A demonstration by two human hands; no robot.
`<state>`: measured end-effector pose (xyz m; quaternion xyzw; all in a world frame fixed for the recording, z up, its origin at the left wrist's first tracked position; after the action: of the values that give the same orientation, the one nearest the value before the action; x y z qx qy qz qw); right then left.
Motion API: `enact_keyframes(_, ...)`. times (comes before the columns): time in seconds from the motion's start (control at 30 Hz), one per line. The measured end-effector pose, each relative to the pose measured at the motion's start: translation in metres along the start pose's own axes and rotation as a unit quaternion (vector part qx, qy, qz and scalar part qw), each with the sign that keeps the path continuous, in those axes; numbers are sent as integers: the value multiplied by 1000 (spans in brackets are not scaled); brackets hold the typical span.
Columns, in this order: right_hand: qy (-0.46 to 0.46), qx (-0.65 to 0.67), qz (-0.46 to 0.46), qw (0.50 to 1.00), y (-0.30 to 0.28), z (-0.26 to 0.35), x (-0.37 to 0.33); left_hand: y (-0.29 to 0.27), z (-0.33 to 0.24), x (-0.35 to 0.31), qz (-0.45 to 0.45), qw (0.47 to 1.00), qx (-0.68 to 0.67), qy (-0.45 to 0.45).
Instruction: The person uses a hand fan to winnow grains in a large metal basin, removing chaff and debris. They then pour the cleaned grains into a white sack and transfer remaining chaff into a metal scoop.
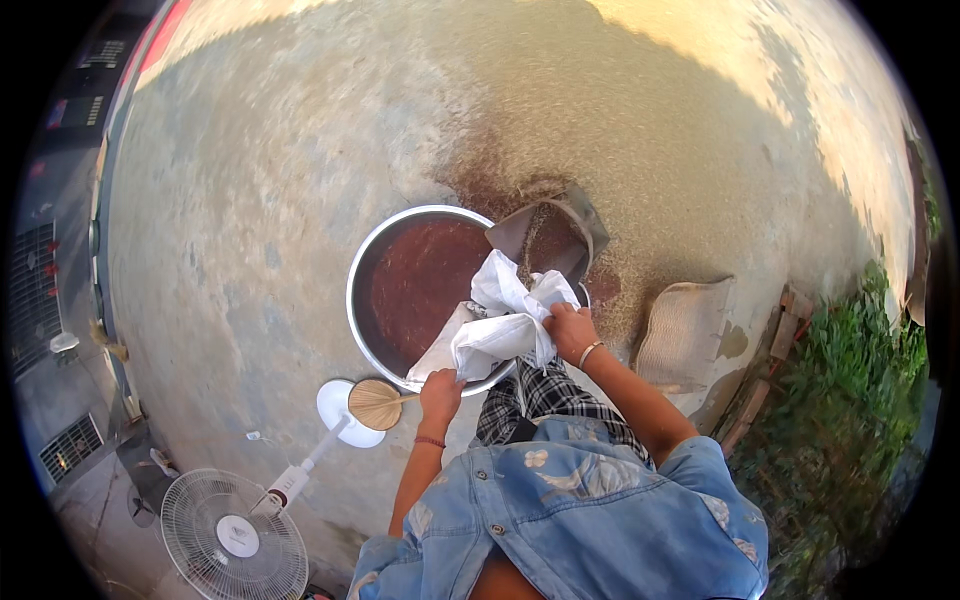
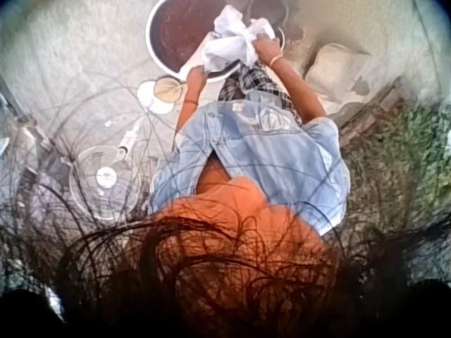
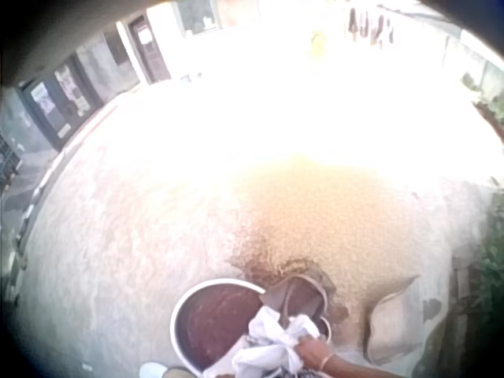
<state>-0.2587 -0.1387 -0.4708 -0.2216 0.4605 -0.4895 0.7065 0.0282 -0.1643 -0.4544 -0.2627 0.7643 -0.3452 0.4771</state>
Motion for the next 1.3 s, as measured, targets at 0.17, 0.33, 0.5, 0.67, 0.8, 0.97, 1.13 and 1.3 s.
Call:
enact_keyframes(0.17, 12, -5, -10, 1000, 0, -5, -3, -5, -7, -2, 1, 1000, 22, 21)
enact_keyframes(0.33, 20, 59, -16, 998, 4, -12, -4, -7, -10, 0, 14, 999, 37, 33)
enact_keyframes(0.5, 16, 67, -27, 997, 6, -15, -6, -13, -14, 1, 32, 999, 22, 35)
enact_keyframes(0.67, 18, 58, -53, 997, 2, -16, -9, -20, -20, 4, 39, 998, 32, 44)
enact_keyframes(0.8, 21, 71, -66, 995, 2, -20, -13, -22, -25, 3, 33, 997, 46, 58)
enact_keyframes(0.97, 36, 107, -81, 990, 6, -22, -17, -21, -26, 4, 20, 995, 69, 74)
enact_keyframes(1.13, 49, 125, -93, 987, 9, -26, -21, -24, -31, 6, 21, 993, 78, 86)
enact_keyframes(1.3, 59, 127, -99, 985, 4, -27, -23, -27, -32, 10, 26, 994, 68, 84)
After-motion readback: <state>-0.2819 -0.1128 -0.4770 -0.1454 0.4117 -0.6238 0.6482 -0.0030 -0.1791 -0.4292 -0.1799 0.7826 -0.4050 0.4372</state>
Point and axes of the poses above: each hand's wrist, its own x-axis towards the middle knuckle, its own y-axis out of the palm, z = x × y, the point moved 2 cm from there along x, towards the middle knuckle
